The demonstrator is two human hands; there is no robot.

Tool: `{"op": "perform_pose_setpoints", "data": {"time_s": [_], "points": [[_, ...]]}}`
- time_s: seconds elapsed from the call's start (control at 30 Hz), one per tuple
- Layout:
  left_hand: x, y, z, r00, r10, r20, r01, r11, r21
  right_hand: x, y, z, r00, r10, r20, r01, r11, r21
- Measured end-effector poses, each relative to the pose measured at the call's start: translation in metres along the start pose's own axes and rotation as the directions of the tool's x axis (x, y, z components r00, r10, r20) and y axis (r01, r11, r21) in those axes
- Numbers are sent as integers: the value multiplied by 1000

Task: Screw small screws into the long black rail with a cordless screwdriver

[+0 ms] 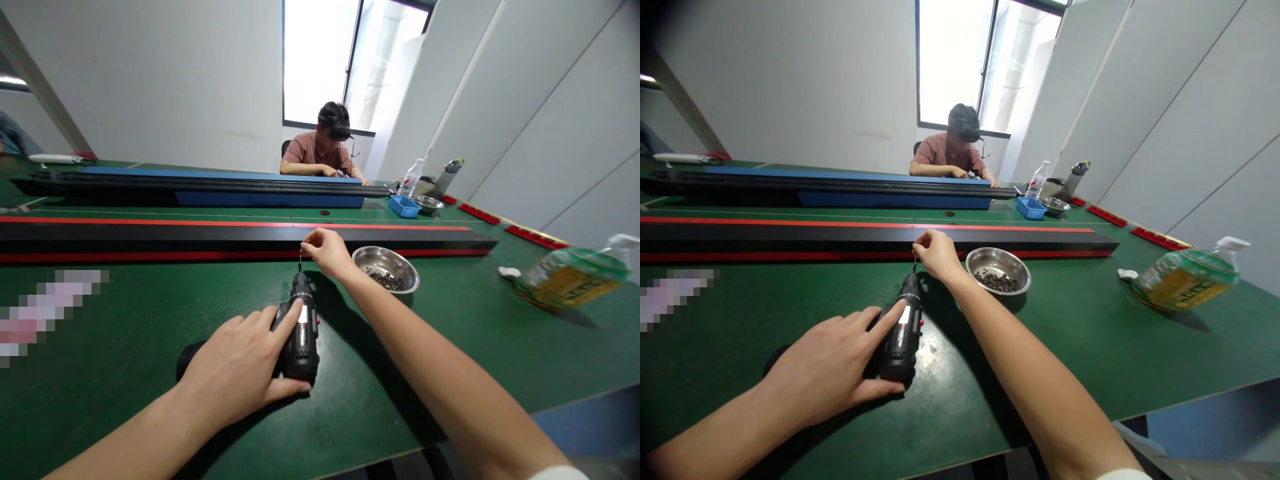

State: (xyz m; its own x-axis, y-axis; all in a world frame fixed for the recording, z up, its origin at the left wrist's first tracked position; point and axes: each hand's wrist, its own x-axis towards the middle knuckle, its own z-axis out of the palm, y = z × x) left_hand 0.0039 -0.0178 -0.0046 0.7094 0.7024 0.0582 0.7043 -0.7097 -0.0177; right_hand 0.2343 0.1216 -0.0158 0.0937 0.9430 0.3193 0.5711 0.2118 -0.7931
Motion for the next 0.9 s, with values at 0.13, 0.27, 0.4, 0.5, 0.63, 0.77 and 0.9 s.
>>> {"op": "perform_pose_setpoints", "data": {"time_s": [0.13,0.27,0.4,0.5,0.63,0.77,0.9], "points": [[-1,0,1,1000,2,-8,-2,1000,-7,-1,27,17,993,45,-106,-43,999,21],[-1,0,1,1000,-2,-2,2,1000,-16,-6,48,25,990,85,-111,-79,995,58],[-1,0,1,1000,-14,7,14,1000,-23,-4,56,28,991,109,-72,-100,988,119],[0,1,1,1000,-22,18,22,999,-24,-3,55,28,990,134,-49,-125,980,152],[-1,0,2,1000,-14,13,15,1000,-18,-3,52,28,986,168,-5,-163,958,235],[-1,-2,3,1000,-10,-4,10,1000,-2,-2,52,29,985,170,23,-169,947,274],[-2,-2,3,1000,-6,-6,6,1000,-3,-2,52,30,988,154,27,-155,947,283]]}}
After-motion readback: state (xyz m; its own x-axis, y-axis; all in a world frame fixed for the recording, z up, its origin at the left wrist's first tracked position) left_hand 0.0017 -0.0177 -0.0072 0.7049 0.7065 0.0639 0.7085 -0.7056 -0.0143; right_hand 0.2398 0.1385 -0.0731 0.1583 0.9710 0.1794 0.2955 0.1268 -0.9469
